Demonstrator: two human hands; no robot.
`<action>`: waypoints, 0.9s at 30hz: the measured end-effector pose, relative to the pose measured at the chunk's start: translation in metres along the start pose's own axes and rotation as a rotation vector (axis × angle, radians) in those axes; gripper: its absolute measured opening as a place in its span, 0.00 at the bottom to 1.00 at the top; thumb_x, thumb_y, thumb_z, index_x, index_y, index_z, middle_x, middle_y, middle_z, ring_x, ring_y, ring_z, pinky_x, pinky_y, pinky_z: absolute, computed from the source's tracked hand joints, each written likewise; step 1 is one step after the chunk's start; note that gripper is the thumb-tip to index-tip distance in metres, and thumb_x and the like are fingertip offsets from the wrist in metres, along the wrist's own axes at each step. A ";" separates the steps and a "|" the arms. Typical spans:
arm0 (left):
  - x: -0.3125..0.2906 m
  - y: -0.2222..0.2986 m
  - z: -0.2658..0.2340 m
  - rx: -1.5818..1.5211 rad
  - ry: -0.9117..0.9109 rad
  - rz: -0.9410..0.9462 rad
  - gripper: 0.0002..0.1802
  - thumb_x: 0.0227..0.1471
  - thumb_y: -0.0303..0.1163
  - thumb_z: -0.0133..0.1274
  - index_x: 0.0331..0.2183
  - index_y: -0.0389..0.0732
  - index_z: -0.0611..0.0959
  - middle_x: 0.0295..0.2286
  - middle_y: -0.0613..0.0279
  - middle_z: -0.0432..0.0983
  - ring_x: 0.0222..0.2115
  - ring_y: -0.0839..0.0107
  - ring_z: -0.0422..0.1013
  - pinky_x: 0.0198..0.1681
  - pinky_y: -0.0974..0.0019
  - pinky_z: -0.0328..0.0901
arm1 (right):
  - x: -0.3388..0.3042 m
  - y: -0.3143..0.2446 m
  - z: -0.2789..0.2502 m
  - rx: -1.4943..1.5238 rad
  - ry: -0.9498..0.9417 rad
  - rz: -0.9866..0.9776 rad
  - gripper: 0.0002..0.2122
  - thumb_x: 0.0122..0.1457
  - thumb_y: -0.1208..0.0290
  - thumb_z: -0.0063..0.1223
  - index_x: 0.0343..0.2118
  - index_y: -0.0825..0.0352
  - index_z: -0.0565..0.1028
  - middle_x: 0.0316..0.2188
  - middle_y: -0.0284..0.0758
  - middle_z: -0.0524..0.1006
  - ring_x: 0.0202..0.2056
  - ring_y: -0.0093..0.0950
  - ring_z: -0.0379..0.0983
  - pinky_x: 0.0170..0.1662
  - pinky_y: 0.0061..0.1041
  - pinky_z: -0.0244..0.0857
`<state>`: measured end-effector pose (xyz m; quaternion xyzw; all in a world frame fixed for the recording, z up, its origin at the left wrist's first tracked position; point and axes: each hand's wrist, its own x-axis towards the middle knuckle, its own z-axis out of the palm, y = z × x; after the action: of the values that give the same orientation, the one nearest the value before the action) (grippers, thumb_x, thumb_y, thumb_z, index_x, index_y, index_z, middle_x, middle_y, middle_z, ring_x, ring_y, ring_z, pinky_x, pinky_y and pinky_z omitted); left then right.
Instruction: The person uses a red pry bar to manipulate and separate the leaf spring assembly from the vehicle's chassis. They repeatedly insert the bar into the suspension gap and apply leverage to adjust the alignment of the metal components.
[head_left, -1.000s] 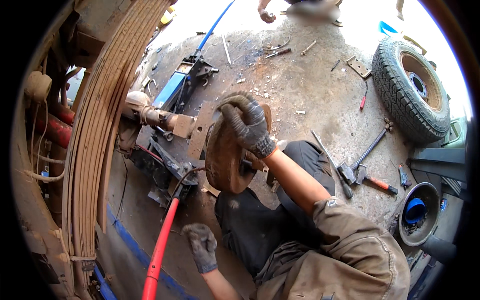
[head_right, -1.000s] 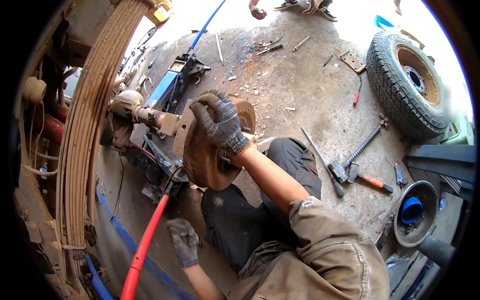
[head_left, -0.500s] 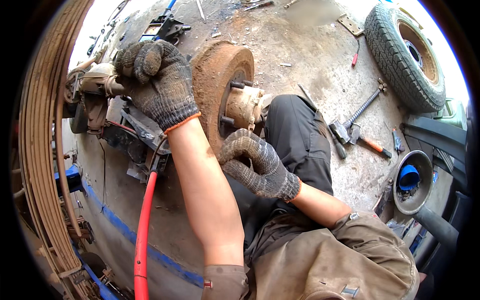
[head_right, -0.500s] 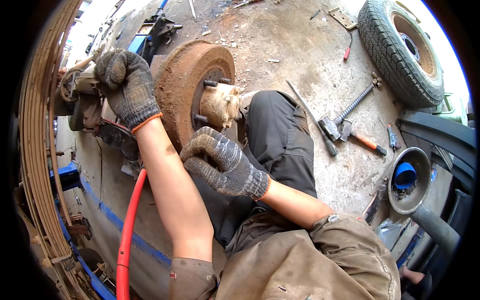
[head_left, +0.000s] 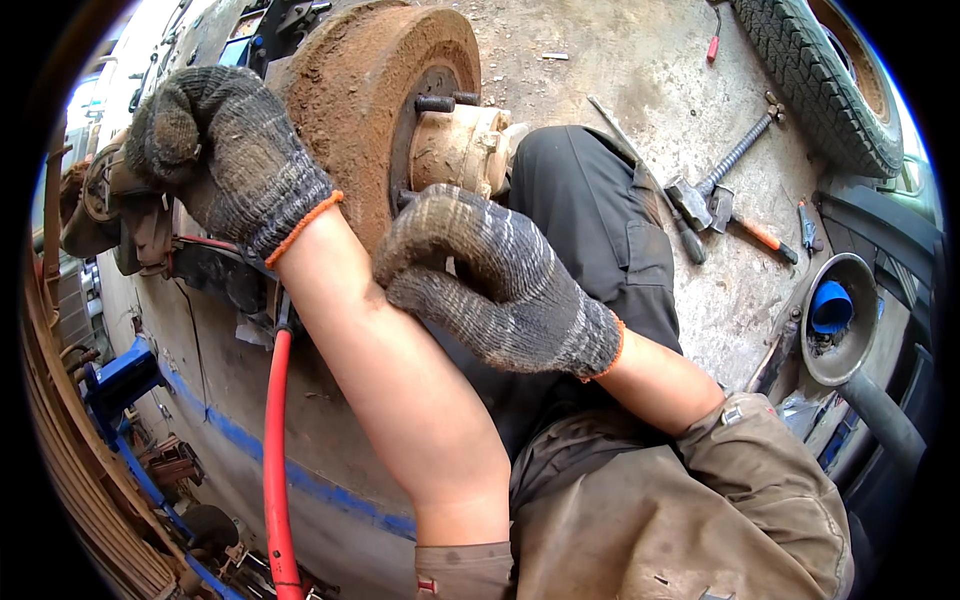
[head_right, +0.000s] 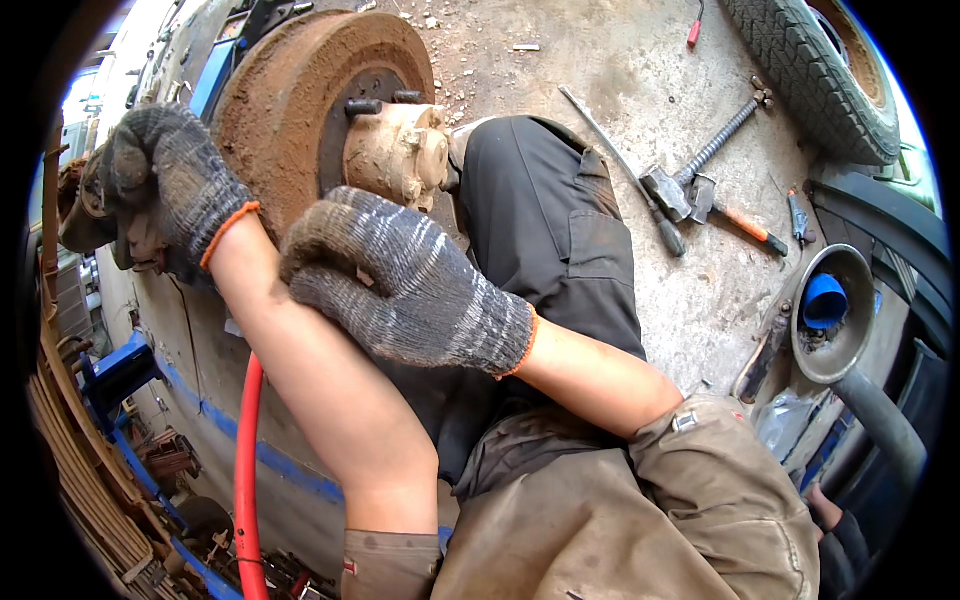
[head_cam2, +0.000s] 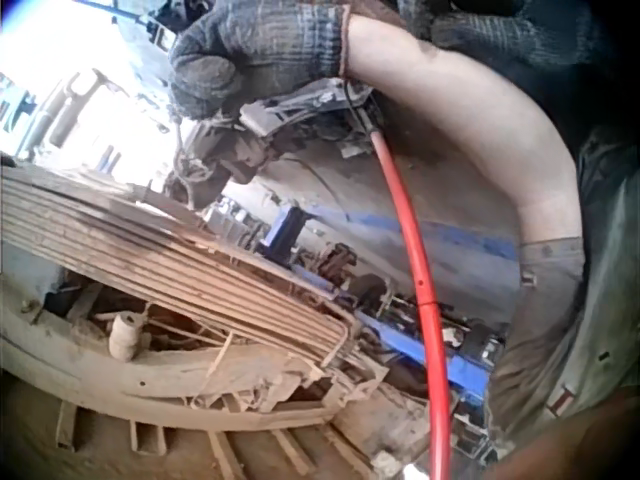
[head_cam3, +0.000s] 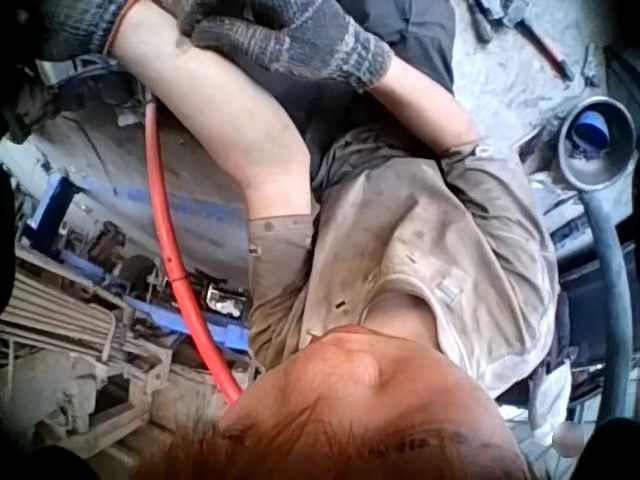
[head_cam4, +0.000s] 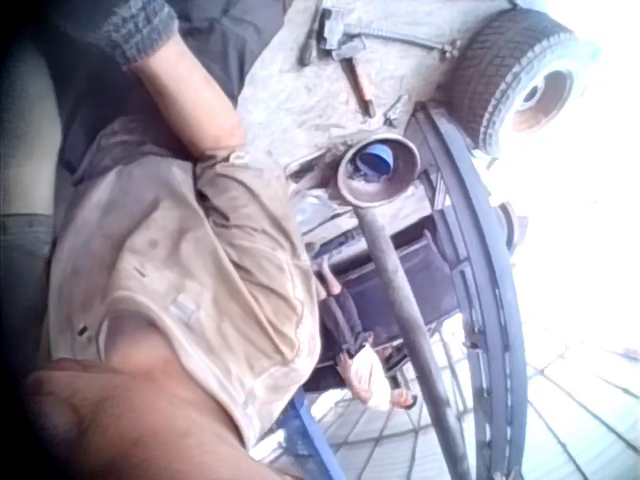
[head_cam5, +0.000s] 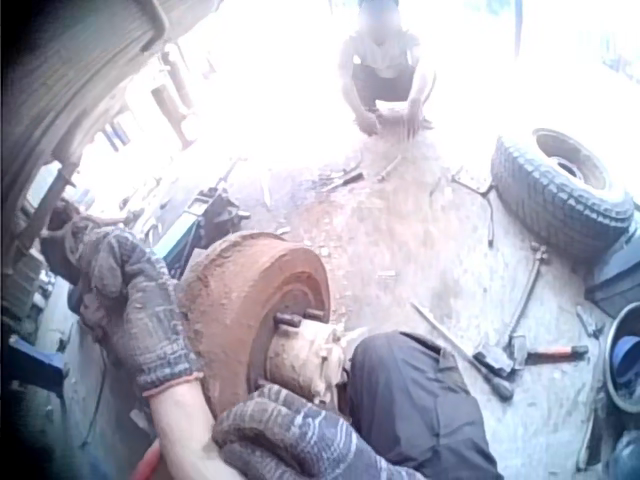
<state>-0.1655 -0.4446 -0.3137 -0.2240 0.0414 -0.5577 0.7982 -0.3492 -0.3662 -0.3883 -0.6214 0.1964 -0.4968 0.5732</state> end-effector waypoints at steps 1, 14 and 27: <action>0.000 0.002 -0.001 0.018 -0.013 0.014 0.11 0.49 0.24 0.52 0.17 0.45 0.77 0.14 0.71 0.69 0.13 0.77 0.63 0.18 0.70 0.58 | 0.001 -0.004 0.001 0.040 0.009 0.054 0.10 0.56 0.73 0.58 0.40 0.69 0.75 0.35 0.44 0.75 0.38 0.42 0.74 0.41 0.34 0.68; 0.023 0.023 -0.006 0.410 -0.340 -0.219 0.18 0.57 0.36 0.48 0.15 0.49 0.77 0.13 0.75 0.70 0.13 0.77 0.66 0.19 0.70 0.63 | -0.011 -0.025 0.005 -0.159 -0.139 -0.001 0.09 0.50 0.87 0.50 0.34 0.70 0.75 0.31 0.39 0.74 0.34 0.39 0.70 0.41 0.33 0.66; 0.021 0.023 -0.013 0.394 -0.391 -0.073 0.17 0.53 0.38 0.48 0.14 0.50 0.75 0.12 0.76 0.69 0.12 0.79 0.65 0.18 0.70 0.63 | -0.017 -0.022 0.019 -0.080 0.214 0.014 0.09 0.47 0.82 0.59 0.33 0.68 0.76 0.28 0.41 0.74 0.32 0.41 0.73 0.36 0.32 0.68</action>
<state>-0.1413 -0.4617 -0.3309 -0.1693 -0.2307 -0.5298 0.7984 -0.3475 -0.3368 -0.3719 -0.5858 0.2808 -0.5479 0.5271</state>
